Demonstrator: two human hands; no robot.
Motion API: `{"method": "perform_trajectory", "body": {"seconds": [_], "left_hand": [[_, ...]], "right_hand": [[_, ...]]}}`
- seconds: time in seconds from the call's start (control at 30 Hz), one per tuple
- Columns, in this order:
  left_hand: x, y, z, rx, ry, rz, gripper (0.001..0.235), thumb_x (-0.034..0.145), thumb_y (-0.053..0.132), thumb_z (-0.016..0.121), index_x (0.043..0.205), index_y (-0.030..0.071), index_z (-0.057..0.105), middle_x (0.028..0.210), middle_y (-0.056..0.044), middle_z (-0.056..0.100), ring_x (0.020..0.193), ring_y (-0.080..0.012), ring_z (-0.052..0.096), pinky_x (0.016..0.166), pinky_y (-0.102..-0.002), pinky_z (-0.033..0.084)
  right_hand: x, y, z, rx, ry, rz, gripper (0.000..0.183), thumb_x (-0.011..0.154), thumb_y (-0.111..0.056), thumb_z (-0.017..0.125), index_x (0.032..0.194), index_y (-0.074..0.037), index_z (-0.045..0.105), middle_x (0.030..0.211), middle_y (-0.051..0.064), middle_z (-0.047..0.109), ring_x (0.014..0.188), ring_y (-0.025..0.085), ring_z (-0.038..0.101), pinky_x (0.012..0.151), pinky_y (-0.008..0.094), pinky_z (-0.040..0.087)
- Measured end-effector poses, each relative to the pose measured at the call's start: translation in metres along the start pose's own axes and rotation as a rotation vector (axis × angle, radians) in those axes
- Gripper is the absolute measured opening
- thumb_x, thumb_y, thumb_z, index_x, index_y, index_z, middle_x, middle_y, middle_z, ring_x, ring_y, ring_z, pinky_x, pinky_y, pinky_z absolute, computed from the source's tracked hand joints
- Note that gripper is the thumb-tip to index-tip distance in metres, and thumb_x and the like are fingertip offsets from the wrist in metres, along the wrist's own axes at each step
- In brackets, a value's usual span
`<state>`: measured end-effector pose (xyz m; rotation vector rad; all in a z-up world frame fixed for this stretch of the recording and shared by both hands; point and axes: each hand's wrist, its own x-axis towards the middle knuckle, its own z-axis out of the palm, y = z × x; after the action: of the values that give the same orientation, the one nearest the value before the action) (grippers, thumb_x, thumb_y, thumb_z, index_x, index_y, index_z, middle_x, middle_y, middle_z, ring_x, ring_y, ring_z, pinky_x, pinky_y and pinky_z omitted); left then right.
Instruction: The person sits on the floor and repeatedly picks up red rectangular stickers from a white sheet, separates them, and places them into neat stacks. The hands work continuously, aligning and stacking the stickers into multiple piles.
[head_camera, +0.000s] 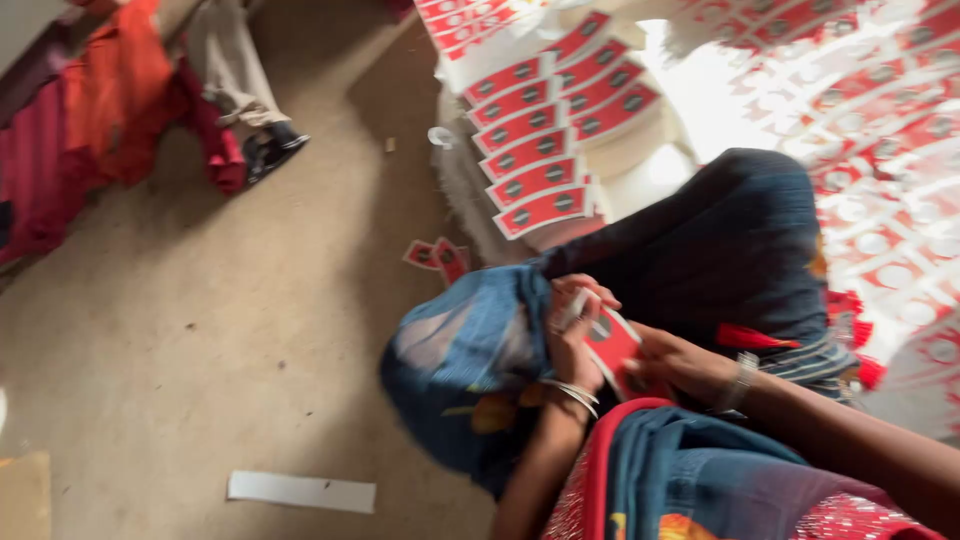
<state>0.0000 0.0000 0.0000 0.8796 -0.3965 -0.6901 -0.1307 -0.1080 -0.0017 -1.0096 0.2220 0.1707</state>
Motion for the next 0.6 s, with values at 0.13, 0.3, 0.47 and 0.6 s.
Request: {"method": "perform_trajectory", "body": {"seconds": [0.13,0.3,0.47,0.6], "left_hand": [[0.052,0.011,0.02,0.297,-0.036,0.028,0.071,0.092,0.033,0.071,0.154,0.009,0.044,0.131,-0.005,0.059,0.102,-0.0109,0.053,0.087,-0.03,0.045],[0.107,-0.021,0.023,1.625,-0.293,0.272,0.055,0.102,0.043,0.066,0.144,0.009,0.057,0.136,-0.018,0.066,0.126,-0.0344,0.063,0.105,-0.049,0.05],[0.054,-0.048,0.046,1.733,-0.616,-0.76,0.065,0.092,0.054,0.065,0.124,-0.002,0.059,0.117,-0.039,0.063,0.112,-0.0569,0.06,0.097,-0.063,0.048],[0.072,-0.066,0.031,1.595,-0.769,-0.785,0.069,0.093,0.054,0.064,0.124,-0.007,0.057,0.111,-0.038,0.067,0.108,-0.0544,0.063,0.096,-0.057,0.05]], "right_hand": [[0.009,-0.041,-0.05,0.041,0.148,-0.169,0.029,0.082,-0.001,0.064,0.11,-0.004,0.057,0.088,0.002,0.064,0.077,0.013,0.062,0.065,0.032,0.057],[0.038,-0.102,-0.247,0.279,0.723,-0.54,0.044,0.09,-0.013,0.07,0.126,-0.026,0.05,0.106,0.001,0.07,0.092,0.016,0.069,0.081,0.033,0.06],[0.102,-0.076,-0.44,-0.161,1.059,-0.203,0.045,0.097,-0.009,0.068,0.14,-0.008,0.056,0.108,0.007,0.072,0.092,0.017,0.074,0.076,0.033,0.064],[0.15,-0.04,-0.478,-0.345,1.192,0.045,0.043,0.095,-0.003,0.076,0.131,-0.004,0.053,0.107,0.016,0.071,0.09,0.022,0.071,0.07,0.037,0.059]]}}
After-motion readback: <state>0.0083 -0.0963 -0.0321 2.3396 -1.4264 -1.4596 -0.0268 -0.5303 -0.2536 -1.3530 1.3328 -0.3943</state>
